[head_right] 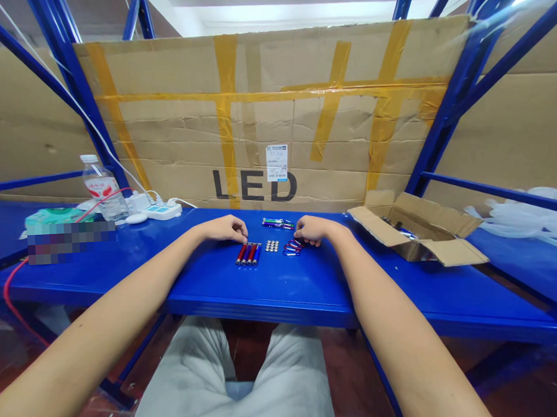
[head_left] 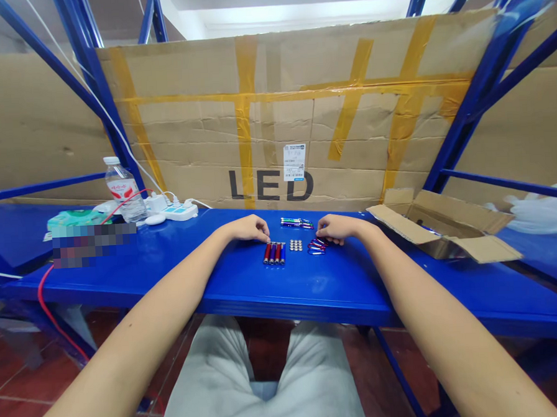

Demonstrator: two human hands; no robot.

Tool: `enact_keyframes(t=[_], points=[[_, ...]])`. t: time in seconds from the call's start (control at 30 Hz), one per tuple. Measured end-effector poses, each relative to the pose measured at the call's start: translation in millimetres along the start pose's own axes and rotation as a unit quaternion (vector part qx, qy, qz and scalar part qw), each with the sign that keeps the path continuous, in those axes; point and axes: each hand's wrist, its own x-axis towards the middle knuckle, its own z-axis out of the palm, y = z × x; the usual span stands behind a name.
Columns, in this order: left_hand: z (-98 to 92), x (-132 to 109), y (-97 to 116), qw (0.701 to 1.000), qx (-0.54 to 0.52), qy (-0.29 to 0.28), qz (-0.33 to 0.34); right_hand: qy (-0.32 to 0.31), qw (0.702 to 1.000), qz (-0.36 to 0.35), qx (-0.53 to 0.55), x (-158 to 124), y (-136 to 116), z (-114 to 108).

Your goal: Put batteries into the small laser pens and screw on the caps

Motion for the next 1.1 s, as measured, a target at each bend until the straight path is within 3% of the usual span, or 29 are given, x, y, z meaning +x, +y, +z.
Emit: enact_keyframes(t=[0.4,0.53,0.67,0.73,0.83,0.93,1.1], points=[[-0.4,0,-3,1.000,0.003,0.000,0.007,-0.001,1.000,0.001,0.001,-2,-2,0],[1.5,11,-4,0.998,-0.007,0.070,0.004,0.023,1.000,0.000,0.002,1,0,0],[8.6,36,10,0.983,0.090,0.154,0.048,0.119,0.992,-0.021,-0.031,5,0,0],[13.7,51,22,0.971,0.166,0.149,0.088,0.156,0.985,-0.047,-0.060,6,-2,0],[20.8,69,36,0.964,0.213,0.111,0.114,0.161,0.982,-0.066,-0.073,4,-6,2],[24.8,77,40,0.970,0.201,0.080,0.108,0.152,0.983,-0.076,-0.065,2,-10,5],[25.8,71,31,0.982,0.148,0.086,0.082,0.151,0.983,-0.094,-0.054,3,-13,9]])
